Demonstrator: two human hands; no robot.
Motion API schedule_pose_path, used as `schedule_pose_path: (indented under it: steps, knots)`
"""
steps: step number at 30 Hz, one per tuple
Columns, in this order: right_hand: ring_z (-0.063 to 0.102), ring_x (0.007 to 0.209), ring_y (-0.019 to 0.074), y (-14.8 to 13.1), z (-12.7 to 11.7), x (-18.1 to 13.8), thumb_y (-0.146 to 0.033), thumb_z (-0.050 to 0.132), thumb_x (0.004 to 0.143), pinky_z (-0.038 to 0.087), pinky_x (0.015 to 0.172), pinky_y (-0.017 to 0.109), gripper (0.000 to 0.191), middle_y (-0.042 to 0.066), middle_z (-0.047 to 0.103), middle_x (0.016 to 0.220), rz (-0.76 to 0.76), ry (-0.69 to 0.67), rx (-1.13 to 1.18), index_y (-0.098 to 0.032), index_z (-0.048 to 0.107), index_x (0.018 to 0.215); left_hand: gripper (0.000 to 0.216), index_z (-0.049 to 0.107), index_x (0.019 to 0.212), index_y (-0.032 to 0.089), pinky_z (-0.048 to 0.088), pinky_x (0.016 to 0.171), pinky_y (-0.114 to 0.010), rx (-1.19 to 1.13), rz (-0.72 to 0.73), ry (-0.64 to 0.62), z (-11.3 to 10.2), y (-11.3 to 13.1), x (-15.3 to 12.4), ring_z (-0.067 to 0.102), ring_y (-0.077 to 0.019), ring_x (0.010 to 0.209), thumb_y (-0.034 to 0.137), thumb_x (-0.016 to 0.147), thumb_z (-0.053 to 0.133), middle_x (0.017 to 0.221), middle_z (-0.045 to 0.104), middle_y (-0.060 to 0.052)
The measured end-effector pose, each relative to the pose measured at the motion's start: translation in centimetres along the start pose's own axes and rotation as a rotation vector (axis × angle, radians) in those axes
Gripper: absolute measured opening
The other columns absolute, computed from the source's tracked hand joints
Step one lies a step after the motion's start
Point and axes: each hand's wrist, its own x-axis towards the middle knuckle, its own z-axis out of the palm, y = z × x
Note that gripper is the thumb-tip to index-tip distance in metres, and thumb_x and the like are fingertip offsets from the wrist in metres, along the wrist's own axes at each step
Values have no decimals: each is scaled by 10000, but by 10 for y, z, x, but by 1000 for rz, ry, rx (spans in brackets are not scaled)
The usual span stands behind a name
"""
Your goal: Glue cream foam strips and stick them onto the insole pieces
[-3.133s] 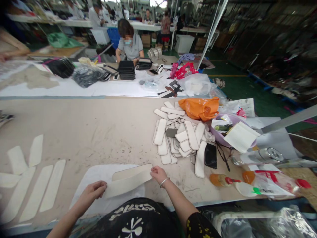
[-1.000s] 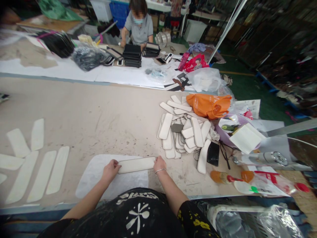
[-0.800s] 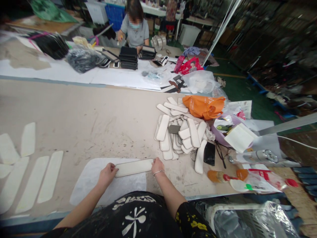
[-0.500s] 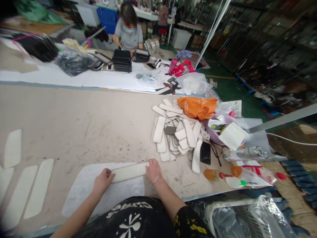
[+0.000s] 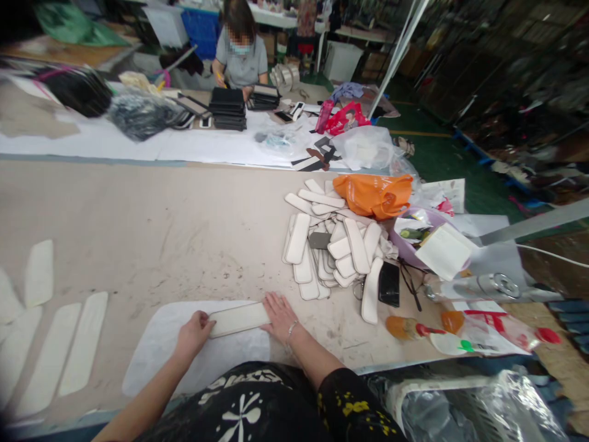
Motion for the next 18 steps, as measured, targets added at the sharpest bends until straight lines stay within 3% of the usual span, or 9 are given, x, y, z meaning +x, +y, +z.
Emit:
schedule_pose_path:
  steps: [3, 7, 9, 11, 13, 15, 18]
  knots:
    - [73, 1395, 226, 19, 11, -7, -460, 369, 915, 123, 1129, 469, 658, 135, 155, 1506, 29, 2, -25, -117, 162, 1438, 136, 493, 871, 195, 435, 677, -272, -51, -17, 31, -1, 3, -5, 613, -173, 702, 295, 779, 508, 717, 634, -14]
    - [40, 1397, 219, 25, 24, -7, -494, 337, 912, 104, 1134, 460, 689, 128, 123, 1513, 18, 40, -36, -114, 120, 1445, 248, 519, 956, 166, 481, 724, -302, -134, -47, 139, -5, -5, -16, 620, -177, 746, 355, 797, 500, 804, 645, -47]
    - [32, 1397, 237, 24, 24, -7, -515, 354, 899, 83, 1133, 469, 714, 136, 110, 1514, 10, 42, -42, -103, 141, 1442, 301, 536, 1021, 143, 477, 835, -340, -103, 97, 218, -6, -7, -25, 613, -197, 903, 363, 850, 422, 965, 646, -110]
    - [34, 1396, 249, 23, 21, -8, -527, 376, 885, 69, 1131, 476, 730, 136, 105, 1514, 9, 35, -53, -103, 163, 1440, 365, 519, 1147, 134, 399, 986, -388, -7, 365, 218, 0, 0, -35, 507, -222, 1155, 331, 889, 351, 1195, 577, -151]
    - [40, 1396, 248, 22, 18, -8, -532, 389, 876, 71, 1129, 475, 741, 131, 106, 1514, 15, 28, -65, -106, 167, 1440, 460, 416, 1304, 149, 291, 1078, -440, 123, 636, 107, 13, 16, -42, 307, -243, 1334, 347, 893, 356, 1387, 432, -140]
    - [46, 1397, 240, 23, 17, -8, -522, 388, 877, 80, 1128, 468, 736, 119, 102, 1516, 12, 25, -78, -114, 154, 1444, 603, 287, 1394, 152, 230, 1104, -470, 252, 824, -41, 31, 35, -45, 161, -262, 1390, 433, 872, 396, 1478, 287, -132]
    - [44, 1397, 236, 26, 19, -8, -502, 392, 874, 93, 1126, 465, 730, 100, 88, 1519, -15, 32, -90, -132, 135, 1449, 731, 216, 1419, 114, 181, 1115, -469, 361, 889, -132, 51, 50, -40, 95, -272, 1399, 539, 849, 385, 1505, 176, -157]
